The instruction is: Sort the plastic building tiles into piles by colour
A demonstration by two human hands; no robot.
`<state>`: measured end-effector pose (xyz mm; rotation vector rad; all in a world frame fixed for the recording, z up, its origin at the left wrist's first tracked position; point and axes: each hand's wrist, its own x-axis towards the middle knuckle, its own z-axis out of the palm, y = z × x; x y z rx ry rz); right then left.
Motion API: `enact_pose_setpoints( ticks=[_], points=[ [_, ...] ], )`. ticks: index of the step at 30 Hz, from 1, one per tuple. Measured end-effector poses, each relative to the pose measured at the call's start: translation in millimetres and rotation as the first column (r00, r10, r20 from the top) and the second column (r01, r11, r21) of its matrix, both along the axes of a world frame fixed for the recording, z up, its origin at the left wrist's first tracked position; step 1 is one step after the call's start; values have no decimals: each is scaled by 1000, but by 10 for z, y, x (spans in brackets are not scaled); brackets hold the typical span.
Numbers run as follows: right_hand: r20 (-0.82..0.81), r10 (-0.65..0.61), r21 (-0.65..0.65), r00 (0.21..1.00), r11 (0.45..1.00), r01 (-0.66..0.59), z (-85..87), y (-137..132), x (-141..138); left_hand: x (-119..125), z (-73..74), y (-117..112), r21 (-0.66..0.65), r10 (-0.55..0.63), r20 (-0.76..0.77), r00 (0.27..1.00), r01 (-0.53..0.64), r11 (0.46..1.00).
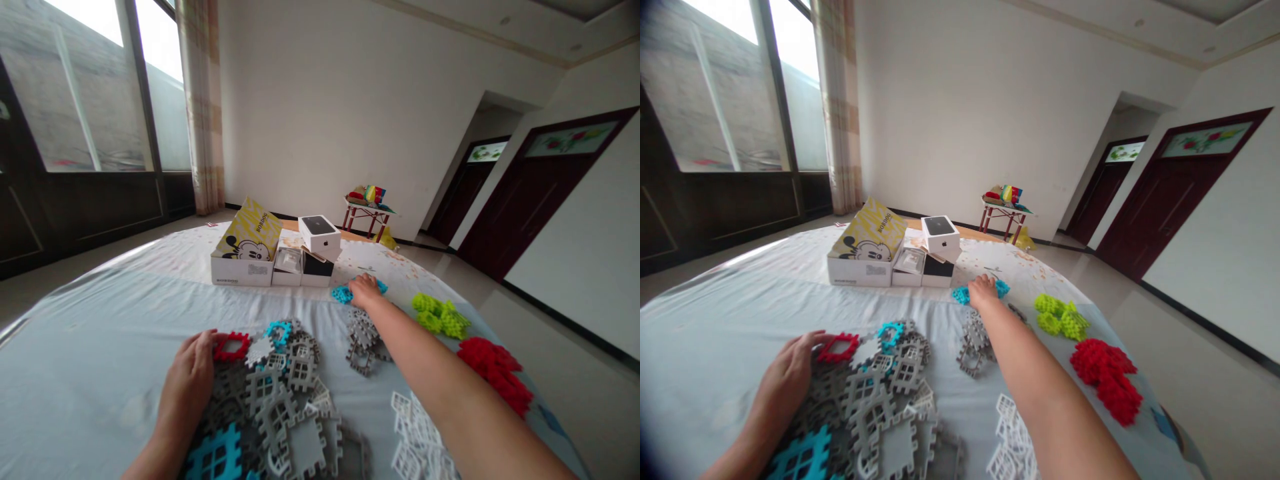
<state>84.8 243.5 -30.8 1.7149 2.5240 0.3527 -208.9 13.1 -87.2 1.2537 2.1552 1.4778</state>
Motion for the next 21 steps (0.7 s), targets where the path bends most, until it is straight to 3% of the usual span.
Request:
enact_pose_setpoints(
  ticks=[9, 12, 17, 21],
  points=[
    [-41, -4, 77, 999, 997, 8, 96, -129, 8, 21, 6, -16, 5, 15, -11, 1000, -15, 1000],
    [-81, 50, 99, 995, 994, -42, 195, -341, 3, 35, 18, -14, 19, 12, -22, 1000, -12, 1000],
    [-272, 286, 128, 919, 957, -260, 295, -836, 0, 32, 8, -7, 19, 14, -43, 999, -13, 1000],
    [-339, 240, 139, 910, 969, -204, 288, -948, 125, 39, 29, -12, 31, 11, -56, 998, -10, 999]
  ],
)
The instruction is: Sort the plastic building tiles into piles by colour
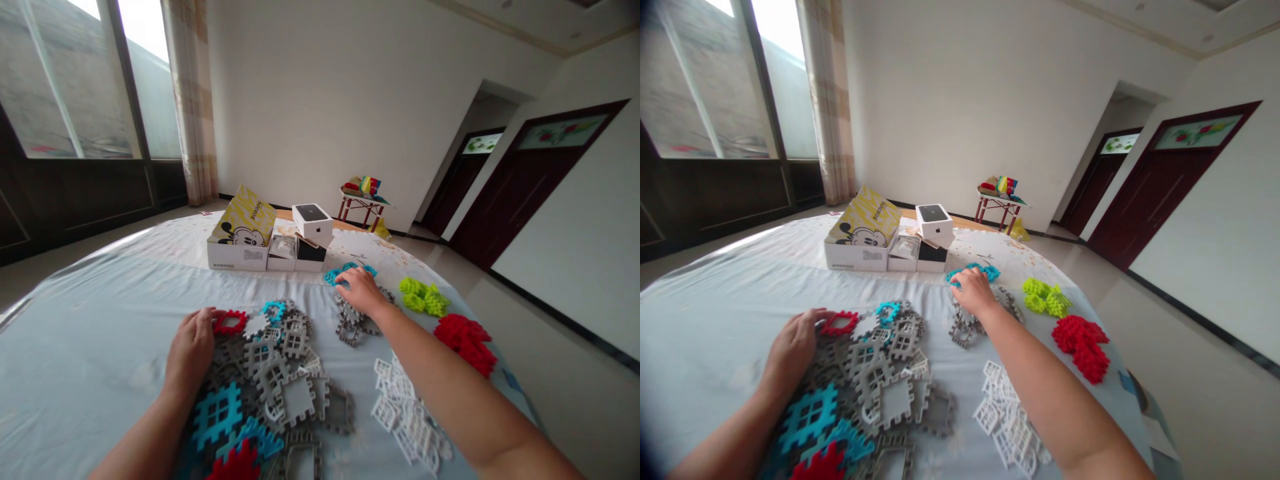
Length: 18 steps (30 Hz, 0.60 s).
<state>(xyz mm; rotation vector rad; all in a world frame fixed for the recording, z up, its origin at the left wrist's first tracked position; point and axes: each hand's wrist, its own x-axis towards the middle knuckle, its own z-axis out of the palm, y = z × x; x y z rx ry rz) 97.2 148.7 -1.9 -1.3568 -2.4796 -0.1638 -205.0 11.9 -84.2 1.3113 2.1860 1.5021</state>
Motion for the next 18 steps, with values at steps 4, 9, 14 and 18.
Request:
enact_pose_setpoints(
  ticks=[4, 9, 14, 18],
  points=[
    [-29, -126, -22, 992, 992, 125, -15, 99, 179, 9, 22, -5, -23, -2, 12, 1000, 3, 1000],
    [-24, -53, -58, 998, 997, 51, -53, 10, 76, -1, 3, 9, -15, -7, 9, 1000, 7, 1000],
    [-42, 222, -152, 974, 962, -226, -192, -230, -478, -6, 1, 12, -22, -1, 17, 1000, 1, 1000],
    [-47, 338, -221, 940, 914, -340, -322, -309, -921, -7, 14, 6, -12, -8, 9, 1000, 8, 1000]
  ],
)
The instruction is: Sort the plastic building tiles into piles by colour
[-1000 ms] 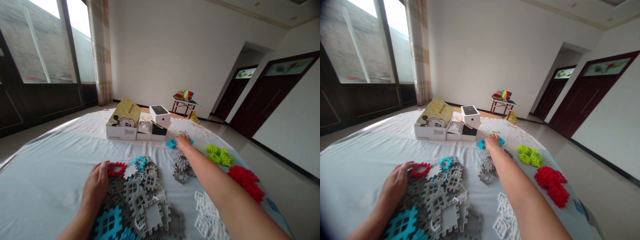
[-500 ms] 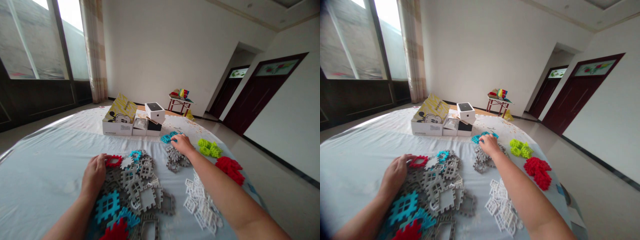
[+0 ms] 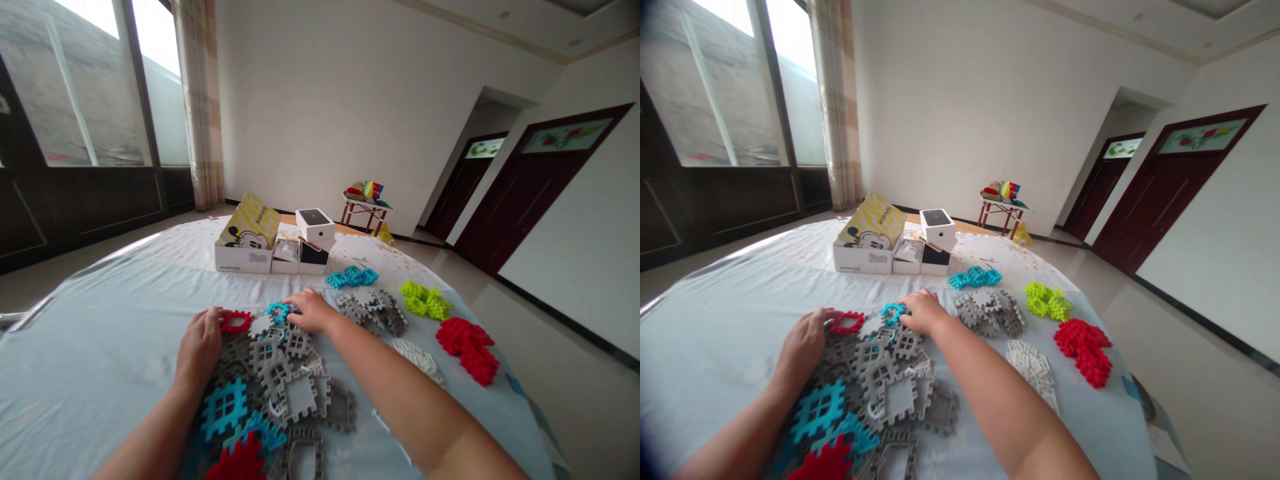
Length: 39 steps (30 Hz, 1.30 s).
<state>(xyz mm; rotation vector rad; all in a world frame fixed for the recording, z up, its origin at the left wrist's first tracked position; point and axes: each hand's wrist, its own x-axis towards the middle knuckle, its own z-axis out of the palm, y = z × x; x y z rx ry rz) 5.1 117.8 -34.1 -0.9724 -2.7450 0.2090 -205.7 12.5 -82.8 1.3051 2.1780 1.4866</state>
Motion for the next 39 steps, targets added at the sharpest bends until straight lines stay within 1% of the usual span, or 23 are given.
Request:
enact_pose_setpoints(
  ticks=[3, 6, 9, 10, 12, 14, 15, 17, 19, 24, 26, 28, 29, 31, 33, 34, 35, 37, 39],
  points=[
    [25, 12, -43, 1000, 999, -10, -58, -24, -183, -4, -3, 0, 9, 2, -9, 1000, -2, 1000],
    [6, -9, -47, 1000, 999, 9, -62, -45, -209, -12, -19, 5, 25, 7, -14, 1000, -6, 1000],
    [-41, -22, -15, 999, 1000, 21, -9, -21, -85, -19, -34, 10, 12, 3, -11, 1000, -3, 1000],
    [-58, -44, -5, 997, 999, 43, 18, 8, -16, -20, -36, 10, 5, 2, -6, 1000, -2, 1000],
    [-93, -126, 13, 988, 992, 128, 72, 102, 150, -18, -36, 8, -1, -2, 1, 1000, 2, 1000],
    [-111, -250, 27, 962, 967, 254, 116, 233, 331, -16, -36, 6, 1, -3, 8, 1000, 3, 1000],
    [-106, -320, 35, 942, 945, 325, 132, 308, 417, -15, -37, 5, 1, -2, 10, 1000, 2, 1000],
    [-78, -449, 61, 890, 889, 453, 148, 461, 568, -18, -45, 8, -2, 0, 9, 1000, 0, 1000],
    [-57, -533, 88, 844, 839, 537, 154, 609, 676, -23, -58, 12, -11, 3, 7, 1000, -2, 1000],
    [-91, -630, 129, 771, 760, 637, 169, 877, 767, -19, -61, 10, -16, 6, 7, 1000, -6, 1000],
    [-109, -636, 138, 764, 751, 645, 172, 904, 752, -11, -53, 5, -4, 9, 12, 1000, -9, 1000],
    [-114, -611, 142, 784, 771, 621, 163, 864, 709, -6, -49, 3, 6, 11, 16, 1000, -11, 1000],
    [-116, -584, 142, 803, 791, 596, 154, 816, 675, -6, -49, 4, 6, 11, 16, 1000, -11, 1000],
    [-123, -489, 131, 863, 854, 503, 126, 671, 581, -8, -54, 7, 6, 10, 14, 1000, -10, 1000],
    [-134, -329, 97, 935, 934, 343, 94, 476, 455, -13, -60, 11, 9, 10, 9, 1000, -10, 1000],
    [-139, -229, 75, 963, 968, 241, 79, 369, 382, -15, -62, 12, 11, 10, 4, 1000, -10, 1000],
    [-141, -125, 54, 982, 989, 134, 66, 261, 305, -16, -62, 13, 13, 12, 0, 1000, -12, 1000],
    [-128, 65, 39, 990, 997, -61, 48, 62, 147, -16, -58, 13, 13, 19, -5, 1000, -19, 1000],
    [-92, 203, 54, 975, 979, -198, 31, -92, 2, -11, -47, 11, 12, 18, -11, 1000, -18, 1000]
  ],
)
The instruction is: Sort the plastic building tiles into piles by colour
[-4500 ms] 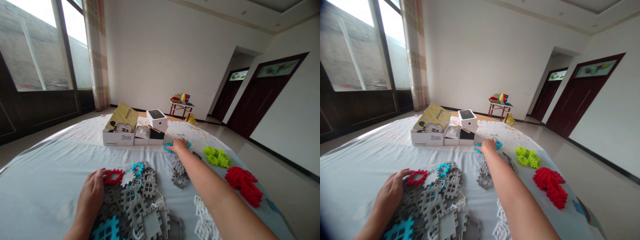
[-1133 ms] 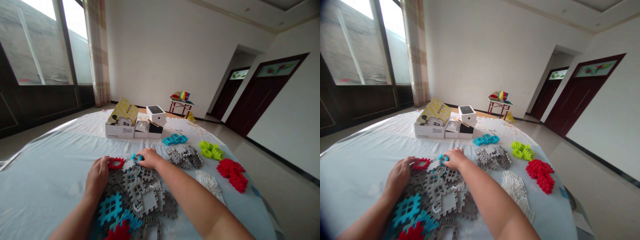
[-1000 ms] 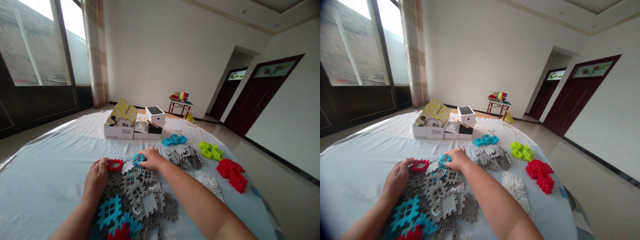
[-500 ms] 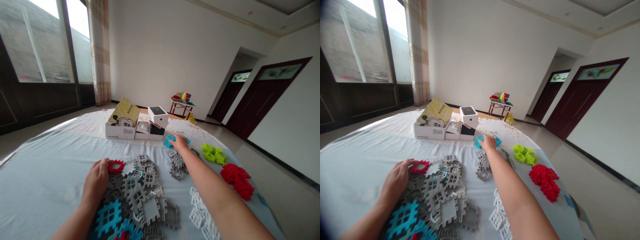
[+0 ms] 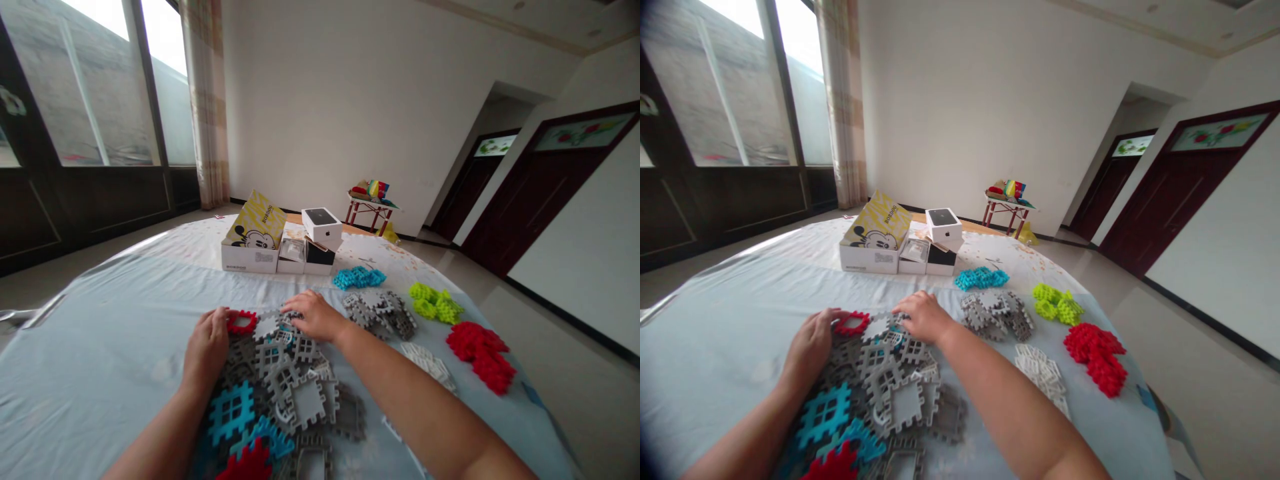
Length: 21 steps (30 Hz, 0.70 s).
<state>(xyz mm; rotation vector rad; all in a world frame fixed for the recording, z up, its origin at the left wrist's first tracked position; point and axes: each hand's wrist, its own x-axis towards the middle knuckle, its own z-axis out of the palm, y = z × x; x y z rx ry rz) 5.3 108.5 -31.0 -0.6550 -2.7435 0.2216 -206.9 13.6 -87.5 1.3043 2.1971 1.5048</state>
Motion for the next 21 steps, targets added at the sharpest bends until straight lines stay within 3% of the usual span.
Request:
enact_pose_setpoints(
  ticks=[5, 10, 17, 21],
  points=[
    [57, 64, 89, 996, 994, -69, -62, -147, -224, 8, 24, -1, -9, -16, -15, 1000, 15, 1000],
    [-84, 36, 136, 996, 990, -24, -45, -172, -147, -14, 1, 17, -14, -22, -13, 1000, 22, 1000],
    [-348, -170, 110, 922, 969, 220, 139, -165, 530, -37, -20, 25, -23, -27, 1, 1000, 27, 999],
    [-379, -322, 196, 868, 889, 415, 193, -1, 1053, -44, -17, 30, -30, -24, 9, 1000, 25, 999]
  ],
)
